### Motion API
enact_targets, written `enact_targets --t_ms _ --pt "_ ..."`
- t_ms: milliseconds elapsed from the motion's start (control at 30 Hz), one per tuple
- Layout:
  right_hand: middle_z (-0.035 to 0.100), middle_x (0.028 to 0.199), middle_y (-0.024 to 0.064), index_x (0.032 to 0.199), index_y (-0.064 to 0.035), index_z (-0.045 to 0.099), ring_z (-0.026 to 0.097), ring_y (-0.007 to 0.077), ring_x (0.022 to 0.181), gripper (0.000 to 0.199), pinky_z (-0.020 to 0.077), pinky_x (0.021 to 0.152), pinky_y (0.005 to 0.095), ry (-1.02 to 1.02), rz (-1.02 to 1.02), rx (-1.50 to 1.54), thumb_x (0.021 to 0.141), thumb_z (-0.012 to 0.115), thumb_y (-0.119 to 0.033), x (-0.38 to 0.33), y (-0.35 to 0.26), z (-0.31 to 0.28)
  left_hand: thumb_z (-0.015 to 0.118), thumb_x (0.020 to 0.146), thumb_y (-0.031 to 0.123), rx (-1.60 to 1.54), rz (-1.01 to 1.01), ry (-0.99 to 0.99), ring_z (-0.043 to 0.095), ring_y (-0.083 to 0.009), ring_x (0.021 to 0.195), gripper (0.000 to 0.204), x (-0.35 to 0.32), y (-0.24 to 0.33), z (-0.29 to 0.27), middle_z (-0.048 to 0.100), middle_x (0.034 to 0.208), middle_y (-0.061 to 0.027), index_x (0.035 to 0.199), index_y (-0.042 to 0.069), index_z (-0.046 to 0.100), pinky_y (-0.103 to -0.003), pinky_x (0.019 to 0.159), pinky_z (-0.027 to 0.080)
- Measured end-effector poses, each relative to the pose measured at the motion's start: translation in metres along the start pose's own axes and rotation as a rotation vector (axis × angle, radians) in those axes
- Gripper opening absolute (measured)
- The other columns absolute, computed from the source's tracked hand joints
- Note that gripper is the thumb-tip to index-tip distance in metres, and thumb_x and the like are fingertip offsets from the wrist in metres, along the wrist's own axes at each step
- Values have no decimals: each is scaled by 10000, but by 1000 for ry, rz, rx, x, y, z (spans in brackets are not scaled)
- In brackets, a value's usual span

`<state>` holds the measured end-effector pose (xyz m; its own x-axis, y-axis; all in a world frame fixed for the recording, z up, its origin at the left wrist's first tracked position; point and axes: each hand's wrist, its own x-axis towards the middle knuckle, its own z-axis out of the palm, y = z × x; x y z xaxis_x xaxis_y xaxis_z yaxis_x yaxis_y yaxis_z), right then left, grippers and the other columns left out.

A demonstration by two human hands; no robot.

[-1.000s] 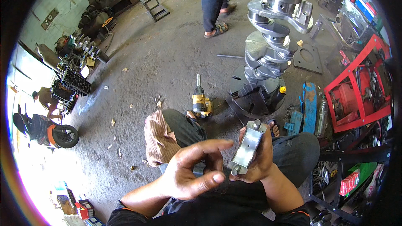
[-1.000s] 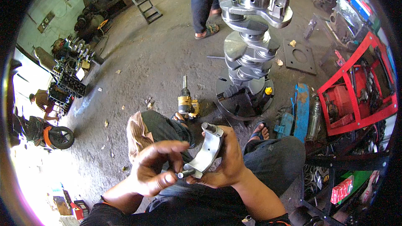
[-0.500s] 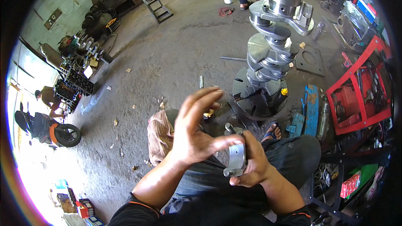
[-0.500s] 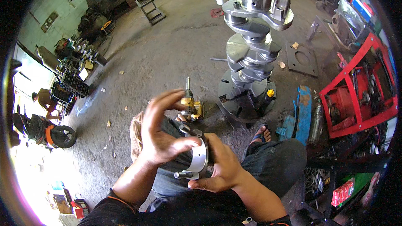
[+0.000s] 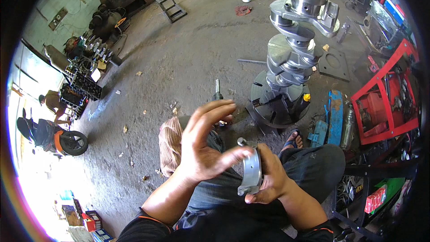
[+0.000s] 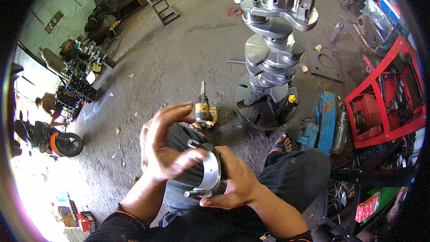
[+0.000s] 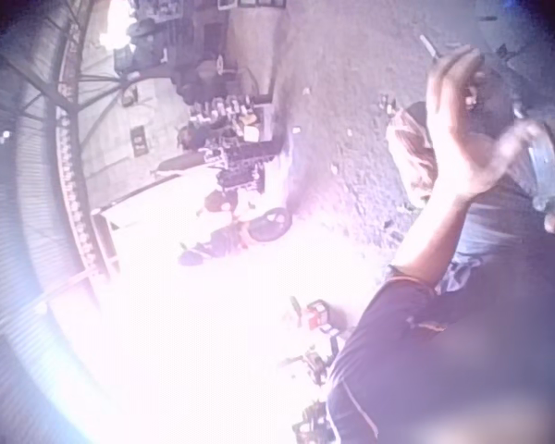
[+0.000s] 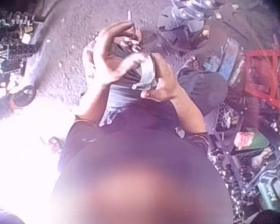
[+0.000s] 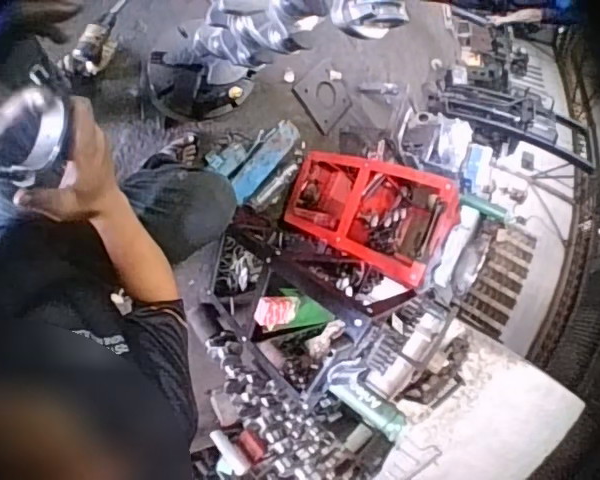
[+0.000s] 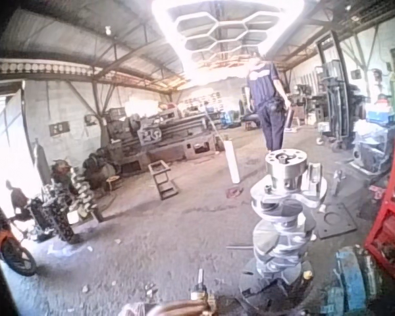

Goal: The person cleans a crankshaft bearing cap with a cloth, applies lubricant, and fits it onto a crankshaft. The person repeats the cleaning and lubrication steps on the bearing cap before final installation.

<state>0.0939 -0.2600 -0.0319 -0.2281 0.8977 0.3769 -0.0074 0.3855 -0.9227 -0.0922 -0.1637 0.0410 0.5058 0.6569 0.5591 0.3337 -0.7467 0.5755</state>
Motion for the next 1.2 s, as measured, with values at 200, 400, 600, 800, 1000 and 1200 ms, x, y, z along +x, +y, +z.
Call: enact_targets --t_ms 200,400,600,800,1000,1200 --pt "644 1184 194 1349 15 460 686 347 1067 1019 533 907 410 31 -19 19 654 910 -578 1 -1 -1 972 573 518 -236 -103 -207 635 -303 1108 1120 -1 0 4 537 1385 -217 1434 -9 487 -413 964 512" --pt "645 1160 190 1335 3 478 690 370 1040 999 540 876 417 -37 -2 -39 659 896 -603 4 -5 -2 946 628 506 47 -12 54 682 -265 1010 854 -2 -1 11 673 1158 -161 1236 -7 634 -379 897 538" --pt "660 1115 191 1305 6 484 698 377 1005 982 546 848 423 36 19 -6 655 897 -604 2 -6 -5 912 729 382 -276 10 -15 679 -278 981 651 -3 -1 2 703 1081 -157 1178 -26 677 -361 858 548" --pt "651 1092 184 1299 5 485 697 382 982 981 544 827 427 13 13 -24 655 891 -613 1 -1 -1 873 744 192 -302 -196 -201 675 -283 984 424 -11 14 11 708 999 -145 1092 -9 734 -380 891 521" --pt "644 1066 177 1277 -3 493 696 379 966 962 543 816 412 31 46 21 655 884 -623 0 -5 -6 830 834 165 -304 -221 -255 673 -281 974 345 -7 17 5 701 977 -133 1122 -2 735 -376 908 514" --pt "645 1064 185 1269 -13 497 703 379 927 957 550 793 414 14 -13 -57 641 893 -617 4 -2 -2 849 829 240 -329 -199 -190 670 -264 950 317 -7 16 7 706 954 -116 1029 22 737 -373 878 512"
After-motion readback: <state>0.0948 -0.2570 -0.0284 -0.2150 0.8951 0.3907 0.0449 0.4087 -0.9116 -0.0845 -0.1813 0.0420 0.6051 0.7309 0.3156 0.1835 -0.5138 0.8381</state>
